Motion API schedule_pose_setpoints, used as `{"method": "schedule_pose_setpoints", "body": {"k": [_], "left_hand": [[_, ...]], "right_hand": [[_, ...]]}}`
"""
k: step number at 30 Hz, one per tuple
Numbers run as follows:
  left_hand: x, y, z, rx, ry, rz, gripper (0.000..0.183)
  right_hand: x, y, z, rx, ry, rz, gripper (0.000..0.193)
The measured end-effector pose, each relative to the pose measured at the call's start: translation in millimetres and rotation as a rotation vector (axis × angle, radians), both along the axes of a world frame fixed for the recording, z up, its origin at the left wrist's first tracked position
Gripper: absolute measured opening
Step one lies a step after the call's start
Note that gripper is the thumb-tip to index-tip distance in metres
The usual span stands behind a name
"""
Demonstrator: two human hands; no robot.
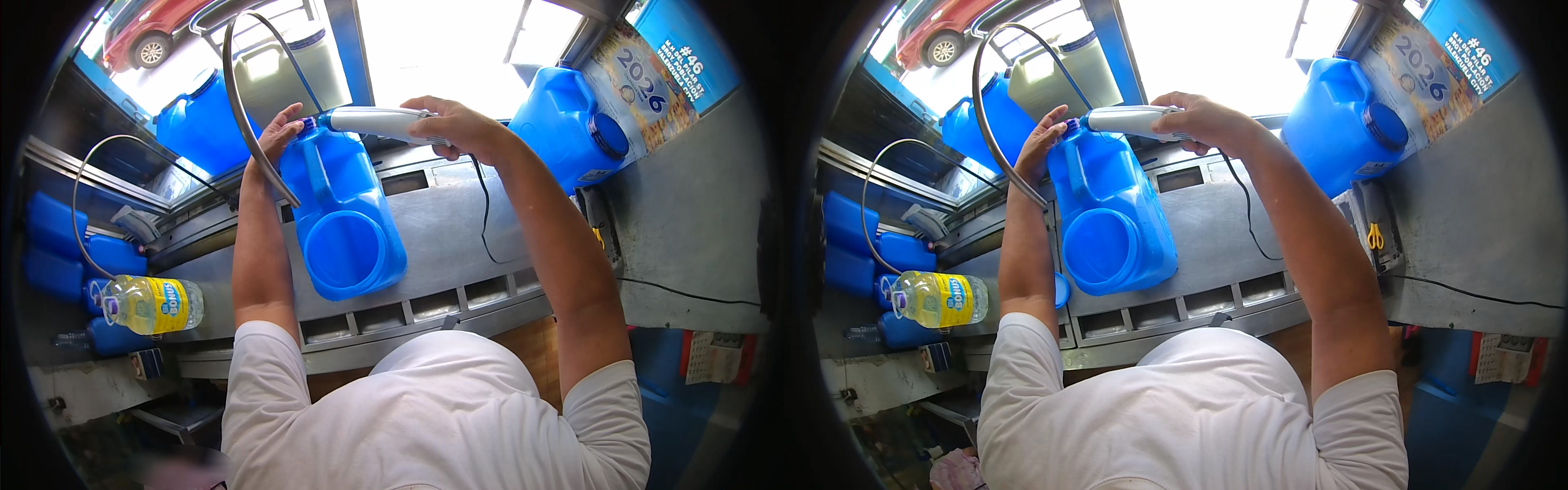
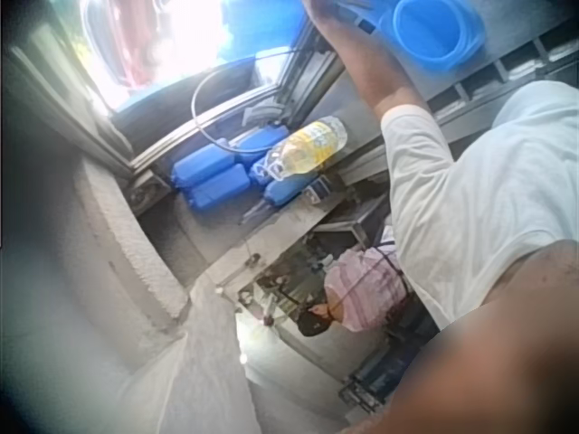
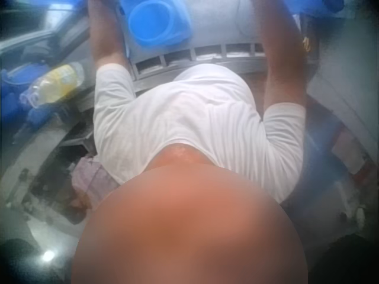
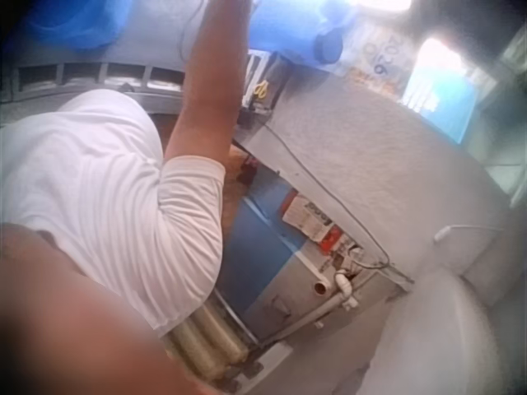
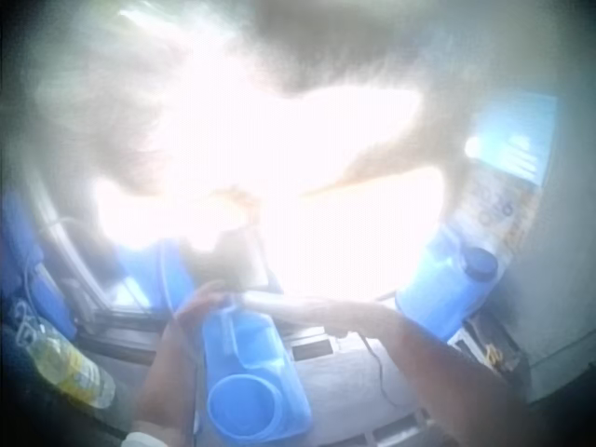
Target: The person pours liquid from a white jug into a blue container, then uses a handheld sealing device to seal the container's opening. They then place the sealed container into a plastic bag and adjust the bag around it.
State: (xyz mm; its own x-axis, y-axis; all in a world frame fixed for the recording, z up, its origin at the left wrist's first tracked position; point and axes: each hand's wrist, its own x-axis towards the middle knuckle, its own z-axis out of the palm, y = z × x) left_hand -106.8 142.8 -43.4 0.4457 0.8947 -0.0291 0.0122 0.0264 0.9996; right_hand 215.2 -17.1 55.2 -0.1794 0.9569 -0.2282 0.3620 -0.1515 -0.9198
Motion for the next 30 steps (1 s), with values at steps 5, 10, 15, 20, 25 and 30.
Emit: {"method": "schedule_pose_setpoints", "body": {"k": [5,10,15,20,25,30], "left_hand": [[5.0,5.2,-2.8,-0.027,0.121,0.143,0.069],[7.7,4.2,-0.9,-0.006,0.071,0.112,0.070],[2.9,-0.8,3.1,-0.045,0.061,0.112,0.071],[11.2,-0.8,6.1,0.030,0.247,0.180,0.074],[11.6,-4.4,8.2,-0.117,-0.063,0.139,0.082],[8.4,-4.9,6.0,-0.172,-0.157,0.118,0.080]], "right_hand": [[3.7,2.5,-2.7,0.002,0.007,0.016,0.069],[4.6,3.6,-4.8,0.010,0.005,0.038,0.069],[5.4,4.9,-5.5,0.022,0.021,0.041,0.068],[5.8,6.7,-4.3,0.026,0.019,0.053,0.068],[3.3,9.4,-0.5,0.054,-0.020,0.072,0.069],[-8.0,16.6,3.5,0.120,-0.108,0.129,0.070]]}}
